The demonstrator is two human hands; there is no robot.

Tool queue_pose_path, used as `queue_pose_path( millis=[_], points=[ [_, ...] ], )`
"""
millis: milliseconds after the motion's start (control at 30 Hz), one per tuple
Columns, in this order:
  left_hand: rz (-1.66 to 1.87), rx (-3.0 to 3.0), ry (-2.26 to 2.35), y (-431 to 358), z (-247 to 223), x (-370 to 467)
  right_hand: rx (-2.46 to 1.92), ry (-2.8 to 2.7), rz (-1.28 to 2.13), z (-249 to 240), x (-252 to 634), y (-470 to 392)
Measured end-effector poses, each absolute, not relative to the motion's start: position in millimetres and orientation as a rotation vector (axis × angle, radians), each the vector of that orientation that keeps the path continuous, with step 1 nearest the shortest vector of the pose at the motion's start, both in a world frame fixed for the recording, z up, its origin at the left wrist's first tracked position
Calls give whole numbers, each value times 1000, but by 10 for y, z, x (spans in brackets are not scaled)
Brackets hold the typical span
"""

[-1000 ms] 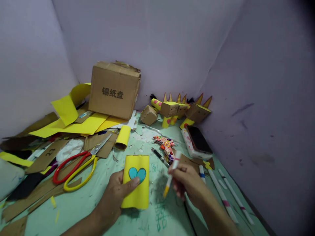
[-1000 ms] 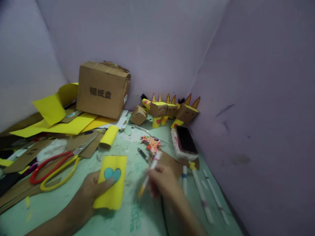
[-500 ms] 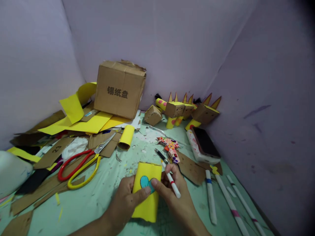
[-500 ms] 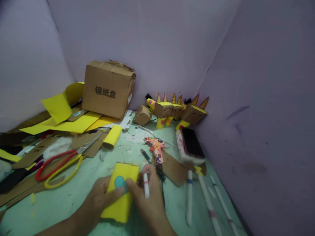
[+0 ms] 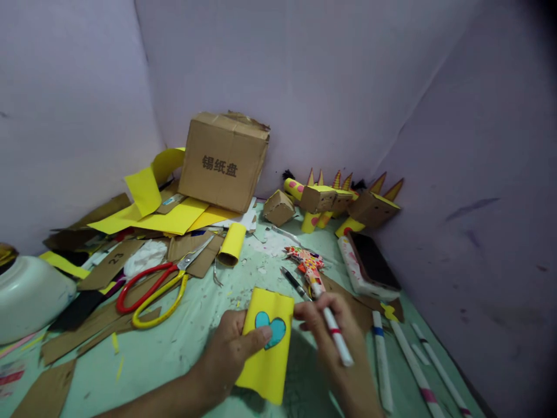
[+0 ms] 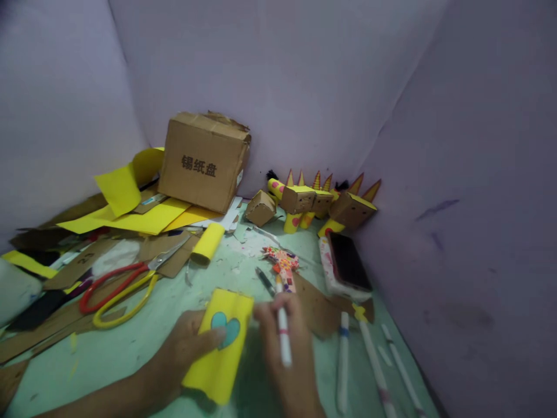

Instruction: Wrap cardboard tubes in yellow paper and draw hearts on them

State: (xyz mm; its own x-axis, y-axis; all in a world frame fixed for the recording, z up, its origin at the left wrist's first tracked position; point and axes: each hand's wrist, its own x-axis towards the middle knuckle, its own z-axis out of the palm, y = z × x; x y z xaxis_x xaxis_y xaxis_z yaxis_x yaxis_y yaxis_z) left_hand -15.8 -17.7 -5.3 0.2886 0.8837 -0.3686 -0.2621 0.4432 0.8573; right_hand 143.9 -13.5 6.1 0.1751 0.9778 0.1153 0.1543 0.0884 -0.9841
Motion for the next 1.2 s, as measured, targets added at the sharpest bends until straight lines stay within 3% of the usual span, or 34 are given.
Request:
queue_pose_path(
  millis=[100, 333, 567, 1200],
  points=[
    [828, 785, 1052, -181, 13, -145, -1123, -1072, 761, 177, 1611, -148],
    [800, 912, 1072, -133, 37, -128, -658, -1255, 1126, 187, 1511, -255],
    [773, 976, 997, -133, -21, -162, -1129, -1135, 1061, 123, 1266, -324],
    [681, 958, 1075, -111, 80, -151, -1095, -1481, 692, -98, 1230, -259]
  ],
)
